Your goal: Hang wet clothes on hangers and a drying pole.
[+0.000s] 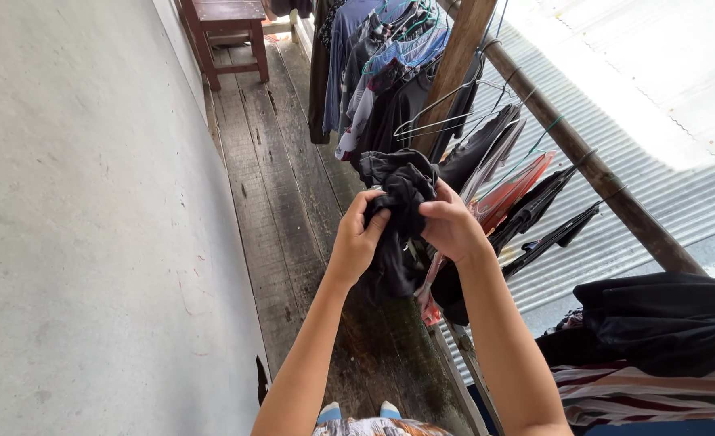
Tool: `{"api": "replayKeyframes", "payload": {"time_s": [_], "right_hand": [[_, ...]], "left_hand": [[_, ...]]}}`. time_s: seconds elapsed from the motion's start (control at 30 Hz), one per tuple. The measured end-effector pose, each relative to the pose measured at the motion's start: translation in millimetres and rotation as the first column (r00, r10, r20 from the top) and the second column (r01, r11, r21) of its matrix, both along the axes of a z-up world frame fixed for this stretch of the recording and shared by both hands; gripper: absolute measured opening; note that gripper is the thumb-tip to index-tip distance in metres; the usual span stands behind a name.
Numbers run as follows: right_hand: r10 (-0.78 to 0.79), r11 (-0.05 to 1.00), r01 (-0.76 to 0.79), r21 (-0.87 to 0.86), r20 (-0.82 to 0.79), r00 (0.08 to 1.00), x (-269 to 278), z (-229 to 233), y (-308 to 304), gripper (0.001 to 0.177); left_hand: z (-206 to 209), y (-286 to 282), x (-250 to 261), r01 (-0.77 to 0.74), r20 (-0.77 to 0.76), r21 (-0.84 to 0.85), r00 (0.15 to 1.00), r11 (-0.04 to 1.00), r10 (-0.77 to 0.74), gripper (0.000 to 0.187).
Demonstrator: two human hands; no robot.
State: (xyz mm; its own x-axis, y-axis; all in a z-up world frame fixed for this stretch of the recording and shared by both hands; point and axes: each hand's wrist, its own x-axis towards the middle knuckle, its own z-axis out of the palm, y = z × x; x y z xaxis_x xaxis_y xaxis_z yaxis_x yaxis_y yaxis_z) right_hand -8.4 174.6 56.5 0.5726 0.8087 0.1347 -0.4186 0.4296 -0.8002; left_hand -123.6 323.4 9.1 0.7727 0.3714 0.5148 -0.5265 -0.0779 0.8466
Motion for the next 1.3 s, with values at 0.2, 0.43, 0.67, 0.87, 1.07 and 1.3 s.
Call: {"api": "replayKeyframes", "payload": {"time_s": [0.2, 0.43, 0.67, 0.87, 1.07, 1.3], "right_hand": [[-0.317, 0.907, 0.302, -0.293, -0.003, 0.948, 33, -18, -17, 0.020], [-0.378, 0.746, 0.432, -0.507, 0.212, 0.901, 48, -43, 1, 0.009], [-0.300, 0.731, 0.447, -0.516, 0.345, 0.889, 12, -26, 16, 0.041], [-0.063, 0.940, 0.173, -0.295, 0.346, 0.936, -11, -10, 22, 0.053], [-0.247, 0.894, 0.378, -0.243, 0.435, 0.866, -7, -6, 14, 0.014], [-0.395, 0.833, 0.500, -0.238, 0.377, 0.837, -8, 3, 16, 0.011]], "left_hand": [[41, 33, -24, 0.025, -0.288, 0.018, 0.957, 1.000, -0.019, 0.019], [44, 42, -28, 0.004, -0.299, 0.080, 0.954, 0.997, 0.020, 0.021], [41, 55, -38, 0.162, -0.195, -0.245, 0.958, 0.956, -0.212, 0.018], [55, 62, -51, 0.287, -0.098, -0.497, 0.919, 0.819, -0.381, 0.034], [47, 79, -55, 0.246, -0.141, -0.393, 0.936, 0.886, -0.323, 0.035], [29, 71, -45, -0.027, -0.357, 0.164, 0.930, 0.986, 0.085, 0.019]]}}
